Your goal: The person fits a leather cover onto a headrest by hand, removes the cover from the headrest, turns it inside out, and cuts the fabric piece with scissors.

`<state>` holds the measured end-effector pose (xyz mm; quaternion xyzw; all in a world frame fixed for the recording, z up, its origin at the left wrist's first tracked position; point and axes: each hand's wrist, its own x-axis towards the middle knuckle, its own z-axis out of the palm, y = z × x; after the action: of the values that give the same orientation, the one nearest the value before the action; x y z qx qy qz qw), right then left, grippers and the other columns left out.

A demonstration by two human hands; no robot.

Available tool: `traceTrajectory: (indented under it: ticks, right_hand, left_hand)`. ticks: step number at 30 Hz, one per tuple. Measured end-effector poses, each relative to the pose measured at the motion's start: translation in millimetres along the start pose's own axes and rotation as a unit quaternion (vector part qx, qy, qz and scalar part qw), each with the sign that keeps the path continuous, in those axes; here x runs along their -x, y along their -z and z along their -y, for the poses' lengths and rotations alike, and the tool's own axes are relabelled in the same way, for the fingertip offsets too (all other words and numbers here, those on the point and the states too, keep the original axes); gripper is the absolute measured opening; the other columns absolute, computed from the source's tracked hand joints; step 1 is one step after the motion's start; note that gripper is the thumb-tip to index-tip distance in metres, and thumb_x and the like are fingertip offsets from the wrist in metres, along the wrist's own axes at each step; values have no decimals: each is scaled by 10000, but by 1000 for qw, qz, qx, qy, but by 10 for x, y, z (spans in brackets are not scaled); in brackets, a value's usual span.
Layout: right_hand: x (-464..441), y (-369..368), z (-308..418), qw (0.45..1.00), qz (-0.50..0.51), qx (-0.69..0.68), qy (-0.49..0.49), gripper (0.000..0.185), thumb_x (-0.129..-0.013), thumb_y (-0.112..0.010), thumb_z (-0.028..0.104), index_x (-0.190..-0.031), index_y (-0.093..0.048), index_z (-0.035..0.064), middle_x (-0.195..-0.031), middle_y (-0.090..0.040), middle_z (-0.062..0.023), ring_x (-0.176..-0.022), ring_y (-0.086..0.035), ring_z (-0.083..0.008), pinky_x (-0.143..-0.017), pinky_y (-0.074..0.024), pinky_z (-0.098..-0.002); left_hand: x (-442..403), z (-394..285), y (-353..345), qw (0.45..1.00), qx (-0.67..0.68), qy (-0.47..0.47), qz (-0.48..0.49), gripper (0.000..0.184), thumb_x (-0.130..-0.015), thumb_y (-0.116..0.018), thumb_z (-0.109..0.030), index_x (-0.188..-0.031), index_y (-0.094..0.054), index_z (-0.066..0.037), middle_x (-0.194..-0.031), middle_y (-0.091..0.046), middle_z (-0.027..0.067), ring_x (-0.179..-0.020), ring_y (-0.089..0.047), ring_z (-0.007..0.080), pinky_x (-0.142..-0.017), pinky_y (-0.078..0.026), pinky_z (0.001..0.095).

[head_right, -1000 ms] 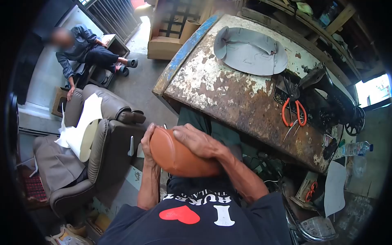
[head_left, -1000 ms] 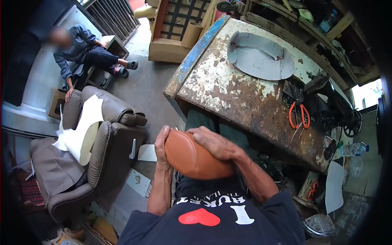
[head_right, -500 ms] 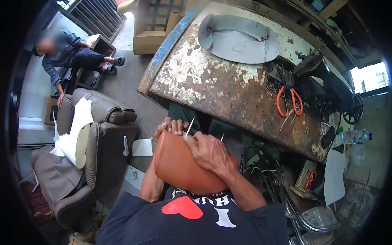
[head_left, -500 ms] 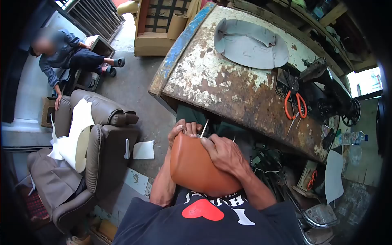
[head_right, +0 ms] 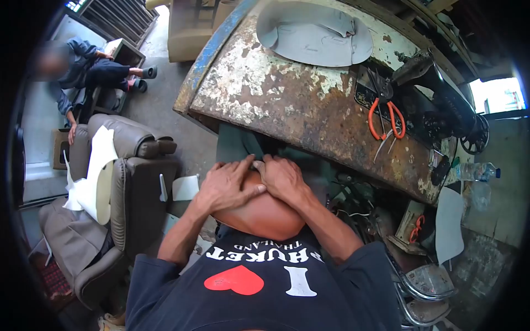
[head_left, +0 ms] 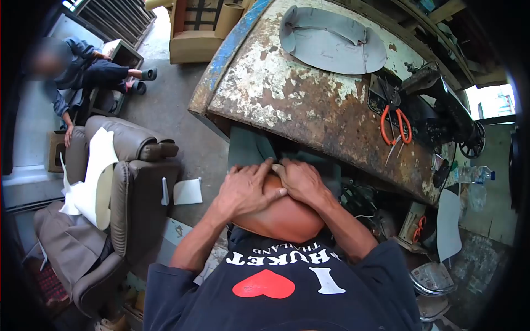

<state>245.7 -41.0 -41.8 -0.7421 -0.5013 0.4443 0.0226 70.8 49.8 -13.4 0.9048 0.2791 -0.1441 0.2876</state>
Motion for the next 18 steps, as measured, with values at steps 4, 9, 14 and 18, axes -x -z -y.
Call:
traceTrajectory:
  ticks: [4,9,14,18]
  right_hand:
    - [578,-275,-91,975,-169,-19,143,726,-1052,-424,613,-1422,-553,2,-1340,-624,-298,-1239,-620,-445,-1074,-457,-573]
    - [611,-209,-161,995,-86,35,26,655,-1075,-408,563,-1346,-624,7,-1305,-655,-280,-1210,-619,-461,-1019,-483,-554]
    - [254,-250,-395,997,-68,-42,16,610,-1069,-436,483,-971,-750,-30,-985,-710,-339,-959,-683,-544,-911,-549,-587]
    - [60,-232,-470,999,-32,-38,1,584,-1072,-427,441,-929,-754,-21,-954,-696,-358,-958,-684,-535,-907,-544,-582]
  left_hand:
    - [-88,49,-81,999,-29,-11,38,699,-993,-515,-605,-1410,-606,-52,-1342,-668,215,-1304,-600,366,-1124,-397,519]
    - [-79,-69,-233,999,-33,-12,6,504,-1037,-477,-453,-1217,-679,-27,-1238,-700,203,-1210,-632,369,-1066,-418,536]
    - [-157,-44,-297,1000,6,19,-5,390,-1040,-473,-318,-1104,-712,-16,-1108,-738,190,-1135,-654,381,-1006,-451,561]
    - [-116,-130,-124,1000,-10,-8,3,473,-1057,-450,-377,-1146,-711,8,-1167,-734,207,-1152,-667,364,-1016,-460,551]
